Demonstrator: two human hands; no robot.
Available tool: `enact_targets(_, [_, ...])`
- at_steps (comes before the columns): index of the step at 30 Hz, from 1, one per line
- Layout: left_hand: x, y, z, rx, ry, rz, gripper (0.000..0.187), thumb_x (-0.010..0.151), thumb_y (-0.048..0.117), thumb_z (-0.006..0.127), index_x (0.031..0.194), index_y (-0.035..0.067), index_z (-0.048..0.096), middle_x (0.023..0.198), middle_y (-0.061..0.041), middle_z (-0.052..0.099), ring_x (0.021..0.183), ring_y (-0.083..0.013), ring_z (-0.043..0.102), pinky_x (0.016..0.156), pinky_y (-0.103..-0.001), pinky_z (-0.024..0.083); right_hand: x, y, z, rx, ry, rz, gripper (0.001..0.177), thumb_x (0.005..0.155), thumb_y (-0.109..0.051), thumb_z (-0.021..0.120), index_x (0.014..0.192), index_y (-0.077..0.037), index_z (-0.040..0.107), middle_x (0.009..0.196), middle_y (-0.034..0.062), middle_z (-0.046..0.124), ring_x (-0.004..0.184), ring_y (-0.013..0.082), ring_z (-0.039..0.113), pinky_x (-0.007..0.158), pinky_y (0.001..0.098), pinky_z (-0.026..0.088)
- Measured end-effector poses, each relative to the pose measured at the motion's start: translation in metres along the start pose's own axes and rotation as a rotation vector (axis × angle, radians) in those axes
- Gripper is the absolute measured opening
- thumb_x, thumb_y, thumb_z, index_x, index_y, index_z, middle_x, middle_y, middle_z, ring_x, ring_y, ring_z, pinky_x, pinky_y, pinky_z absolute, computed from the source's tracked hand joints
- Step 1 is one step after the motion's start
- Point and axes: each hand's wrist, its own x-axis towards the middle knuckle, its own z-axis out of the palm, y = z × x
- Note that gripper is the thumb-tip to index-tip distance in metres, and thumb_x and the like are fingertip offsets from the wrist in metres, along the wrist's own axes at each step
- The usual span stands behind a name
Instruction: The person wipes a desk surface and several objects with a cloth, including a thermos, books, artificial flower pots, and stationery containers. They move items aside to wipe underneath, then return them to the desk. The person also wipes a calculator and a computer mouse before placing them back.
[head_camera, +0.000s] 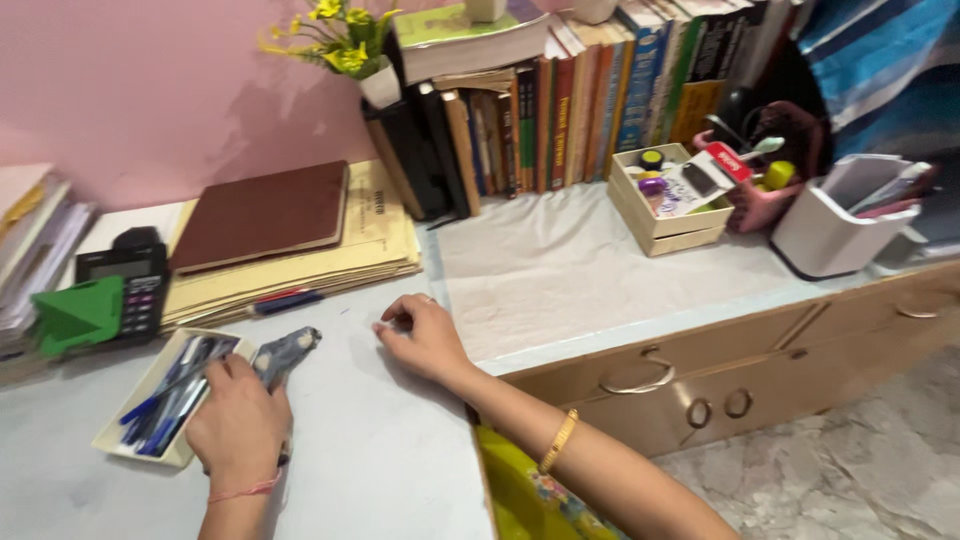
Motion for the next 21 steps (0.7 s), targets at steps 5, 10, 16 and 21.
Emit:
enact_targets(5, [0.001, -0.023, 0.016, -0.018, -0.077, -0.026, 0.051, 0.08, 0.039, 0.082, 0.116, 0.007, 0.065, 0.122, -0.016, 0.06, 0.079, -0.0352, 0.074, 0.068, -0.047, 0.059, -0.004, 0.003, 0.017, -0.121, -0.041, -0.093, 0.038, 0.083, -0.034, 0.077, 0.105, -0.003, 0.068, 0.105, 0.0156, 0.067, 0.101, 0.0307, 0.066, 0.089, 0.0411, 0.054])
enact_targets(10, [-0.017, -0.014, 0.0, -0.315, -0.118, 0.294, 0.046, 0.072, 0.018, 0.081, 0.115, 0.014, 0.066, 0.12, -0.005, 0.062, 0.085, -0.032, 0.073, 0.071, -0.046, 0.057, -0.003, 0.005, 0.009, -0.094, -0.138, -0.239, 0.117, 0.062, -0.052, 0.092, 0.148, 0.004, 0.037, 0.144, 0.0302, 0.049, 0.13, 0.0441, 0.051, 0.108, 0.0479, 0.043])
enact_targets(16, [-0.033, 0.008, -0.02, -0.567, 0.013, 0.655, 0.046, 0.067, 0.018, 0.084, 0.11, 0.014, 0.067, 0.111, -0.003, 0.066, 0.085, -0.0291, 0.072, 0.069, -0.043, 0.056, -0.001, 0.002, -0.003, 0.025, -0.316, -0.293, 0.133, 0.058, -0.056, 0.092, 0.16, 0.0, 0.029, 0.156, 0.0286, 0.042, 0.145, 0.042, 0.045, 0.12, 0.0469, 0.037])
enact_targets(21, [-0.029, 0.001, -0.022, -0.572, 0.082, 0.607, 0.039, 0.073, 0.012, 0.079, 0.11, 0.016, 0.069, 0.112, -0.002, 0.067, 0.082, -0.0275, 0.071, 0.07, -0.042, 0.057, 0.001, -0.001, -0.003, -0.063, -0.323, -0.211, 0.135, 0.048, -0.056, 0.096, 0.155, -0.001, 0.034, 0.144, 0.0245, 0.046, 0.136, 0.0391, 0.048, 0.115, 0.0456, 0.039])
